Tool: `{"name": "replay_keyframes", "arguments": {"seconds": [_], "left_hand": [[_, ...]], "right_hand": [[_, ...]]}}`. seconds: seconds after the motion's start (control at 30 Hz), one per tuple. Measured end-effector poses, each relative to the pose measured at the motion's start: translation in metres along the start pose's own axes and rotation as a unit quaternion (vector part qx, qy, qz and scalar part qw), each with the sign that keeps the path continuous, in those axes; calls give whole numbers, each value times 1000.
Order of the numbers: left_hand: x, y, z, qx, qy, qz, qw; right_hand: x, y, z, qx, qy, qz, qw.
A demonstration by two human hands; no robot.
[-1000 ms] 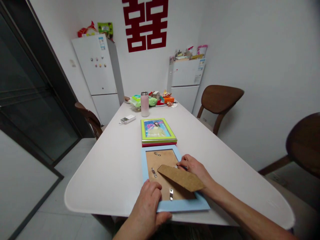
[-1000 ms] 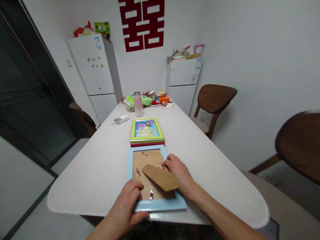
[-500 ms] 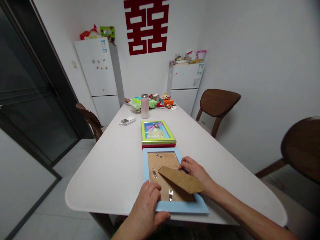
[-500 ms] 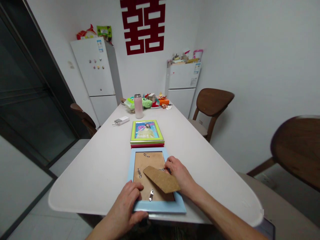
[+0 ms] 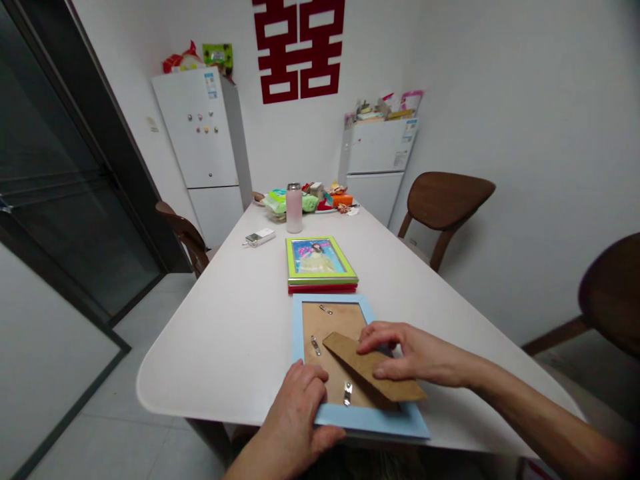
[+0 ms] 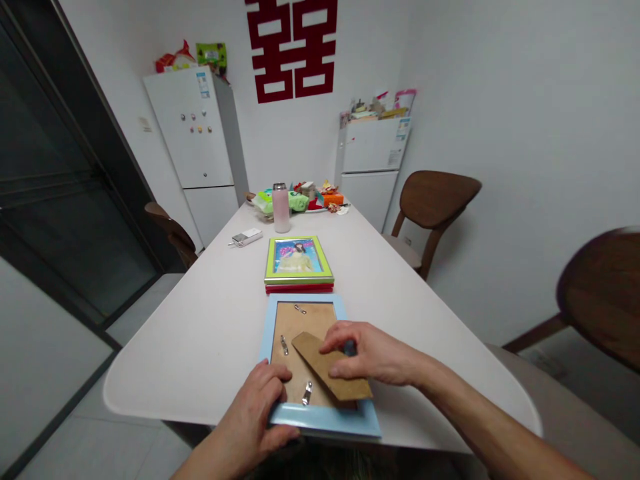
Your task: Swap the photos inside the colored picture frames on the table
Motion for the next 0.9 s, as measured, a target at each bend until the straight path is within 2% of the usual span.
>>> {"name": "replay_keyframes", "arguments": {"seconds": [0.1,0.23,0.37,0.5,0.63,0.9], "left_hand": [[-1,0,-1,5,1,-4,1000],[-1,0,0,1,-4,-7,1000],[-1,-1,0,6,-7,-9,1000],[0,-2,2,4,-6,-11,1000],[0,-2,2,-1,-2,-9,1000],[-3,-3,-2,1,3,-14,1000]], "right_hand": [[-8,5,3,3,101,6,995],[-18,0,2,20,161,61,985],[-30,-21,-8,38,167,124,977],[-44,-48,-10,18,202,158,966],[-55,-61,-11,21,237,156,959],[-64,-60,-14,77,247,124,958]]}}
Point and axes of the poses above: each hand's wrist, its own y-axis away from the middle knuckle, its own x-axis out of the back of the hand, z = x × y, the point moved 7 cm from there along -y, towards the middle knuckle, and after that the axes turned 8 degrees about -y, right-handed, at the moved point
